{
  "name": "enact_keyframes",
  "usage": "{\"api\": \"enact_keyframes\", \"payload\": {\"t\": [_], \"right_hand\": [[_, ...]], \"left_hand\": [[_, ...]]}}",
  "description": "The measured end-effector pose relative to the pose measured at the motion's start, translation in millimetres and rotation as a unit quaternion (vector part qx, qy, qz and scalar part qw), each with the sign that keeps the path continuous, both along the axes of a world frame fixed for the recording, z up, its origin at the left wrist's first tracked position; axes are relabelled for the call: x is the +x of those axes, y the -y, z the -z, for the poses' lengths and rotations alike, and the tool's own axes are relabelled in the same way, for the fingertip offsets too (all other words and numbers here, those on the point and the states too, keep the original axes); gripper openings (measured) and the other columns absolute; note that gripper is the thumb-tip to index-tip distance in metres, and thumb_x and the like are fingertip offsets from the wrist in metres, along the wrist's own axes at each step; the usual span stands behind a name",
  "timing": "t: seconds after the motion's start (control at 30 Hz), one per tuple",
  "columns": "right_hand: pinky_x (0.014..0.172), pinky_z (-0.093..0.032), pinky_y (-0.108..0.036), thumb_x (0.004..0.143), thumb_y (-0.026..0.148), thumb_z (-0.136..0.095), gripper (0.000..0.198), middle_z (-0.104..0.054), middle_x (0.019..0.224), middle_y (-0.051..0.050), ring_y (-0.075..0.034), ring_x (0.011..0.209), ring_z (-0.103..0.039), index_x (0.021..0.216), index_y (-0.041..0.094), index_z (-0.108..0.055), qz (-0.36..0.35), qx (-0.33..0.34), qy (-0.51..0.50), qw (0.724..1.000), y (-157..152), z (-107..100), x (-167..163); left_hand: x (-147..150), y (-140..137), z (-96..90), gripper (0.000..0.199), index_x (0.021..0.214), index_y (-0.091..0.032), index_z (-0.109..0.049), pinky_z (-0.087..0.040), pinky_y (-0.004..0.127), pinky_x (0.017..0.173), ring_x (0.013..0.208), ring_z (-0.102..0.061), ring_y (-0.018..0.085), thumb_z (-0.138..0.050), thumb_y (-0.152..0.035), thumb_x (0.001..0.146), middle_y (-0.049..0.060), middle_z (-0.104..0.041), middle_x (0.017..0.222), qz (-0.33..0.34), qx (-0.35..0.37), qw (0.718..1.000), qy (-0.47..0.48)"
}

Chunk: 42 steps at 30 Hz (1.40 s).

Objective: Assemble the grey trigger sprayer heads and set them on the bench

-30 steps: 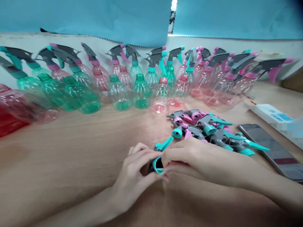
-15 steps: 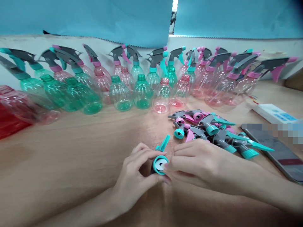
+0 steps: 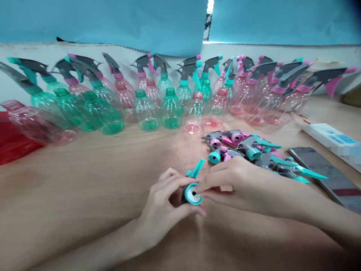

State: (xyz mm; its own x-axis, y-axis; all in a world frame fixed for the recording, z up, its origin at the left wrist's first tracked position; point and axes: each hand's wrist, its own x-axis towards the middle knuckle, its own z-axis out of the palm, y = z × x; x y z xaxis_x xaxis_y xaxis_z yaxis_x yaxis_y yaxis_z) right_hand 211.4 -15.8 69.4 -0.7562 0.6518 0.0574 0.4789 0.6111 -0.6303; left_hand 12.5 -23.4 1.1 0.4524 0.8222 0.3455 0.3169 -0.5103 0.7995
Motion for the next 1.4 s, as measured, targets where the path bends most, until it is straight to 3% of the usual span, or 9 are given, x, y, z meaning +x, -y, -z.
{"api": "enact_keyframes", "payload": {"t": [0.27,0.47,0.73,0.83,1.07,1.23,1.4], "right_hand": [[0.064,-0.043,-0.024,0.089,0.016,-0.049,0.020,-0.065,0.076,-0.001,-0.013,0.070,-0.060,0.089,0.021,-0.068,-0.001,0.099,0.050,0.994,6.9,5.3,-0.9],[0.062,-0.041,-0.024,0.089,0.015,-0.047,0.020,-0.065,0.076,-0.002,-0.014,0.069,-0.060,0.092,0.020,-0.066,-0.003,0.138,0.066,0.988,12.5,6.8,-2.5],[0.045,-0.022,-0.025,0.087,0.017,-0.047,0.016,-0.056,0.063,0.000,-0.012,0.051,-0.045,0.083,0.016,-0.062,0.052,0.195,0.085,0.976,16.2,19.6,-17.8],[0.046,-0.021,-0.025,0.088,0.017,-0.045,0.018,-0.054,0.064,0.000,-0.011,0.051,-0.043,0.083,0.016,-0.061,0.065,0.180,0.083,0.978,19.1,20.1,-19.0],[0.055,-0.033,-0.023,0.086,0.020,-0.053,0.014,-0.059,0.078,-0.001,-0.011,0.064,-0.051,0.094,0.017,-0.063,0.051,0.105,0.060,0.991,26.0,3.5,-11.9],[0.049,-0.029,-0.021,0.087,0.025,-0.053,0.011,-0.050,0.064,0.004,-0.008,0.053,-0.041,0.087,0.017,-0.061,0.048,0.146,0.034,0.988,26.6,-2.2,-13.2],[0.045,-0.027,-0.018,0.085,0.031,-0.056,0.014,-0.044,0.058,0.007,-0.006,0.049,-0.038,0.078,0.019,-0.055,0.048,0.165,-0.012,0.985,28.6,0.3,-18.0]], "left_hand": [[0.5,1.8,1.5,0.037,0.097,-0.019,-0.067,-0.045,0.029,0.063,0.073,-0.050,0.018,-0.080,-0.028,0.064,0.002,-0.062,0.075,0.011,0.016,1.000,0.010],[-1.2,6.2,0.8,0.034,0.096,-0.020,-0.066,-0.044,0.029,0.062,0.073,-0.050,0.018,-0.080,-0.025,0.065,0.002,-0.061,0.074,0.000,0.016,1.000,-0.002],[-4.1,7.9,0.0,0.023,0.092,-0.023,-0.065,-0.040,0.025,0.057,0.068,-0.048,0.016,-0.074,-0.027,0.072,-0.001,-0.054,0.067,-0.035,0.031,0.998,-0.030],[-4.8,8.5,-0.9,0.021,0.091,-0.022,-0.065,-0.040,0.025,0.057,0.068,-0.048,0.015,-0.073,-0.027,0.073,-0.001,-0.054,0.068,-0.032,0.055,0.997,-0.036],[-5.3,11.1,-4.2,0.031,0.093,-0.018,-0.062,-0.045,0.030,0.066,0.074,-0.050,0.017,-0.077,-0.029,0.068,0.002,-0.065,0.078,-0.006,0.141,0.990,-0.018],[-13.5,13.7,-12.1,0.028,0.090,-0.018,-0.062,-0.046,0.031,0.067,0.073,-0.050,0.017,-0.075,-0.032,0.070,0.002,-0.065,0.078,-0.016,0.196,0.980,-0.023],[-27.3,19.4,-20.3,0.033,0.094,-0.020,-0.061,-0.046,0.030,0.066,0.075,-0.050,0.017,-0.077,-0.032,0.068,0.001,-0.065,0.080,-0.025,0.203,0.978,-0.031]]}}
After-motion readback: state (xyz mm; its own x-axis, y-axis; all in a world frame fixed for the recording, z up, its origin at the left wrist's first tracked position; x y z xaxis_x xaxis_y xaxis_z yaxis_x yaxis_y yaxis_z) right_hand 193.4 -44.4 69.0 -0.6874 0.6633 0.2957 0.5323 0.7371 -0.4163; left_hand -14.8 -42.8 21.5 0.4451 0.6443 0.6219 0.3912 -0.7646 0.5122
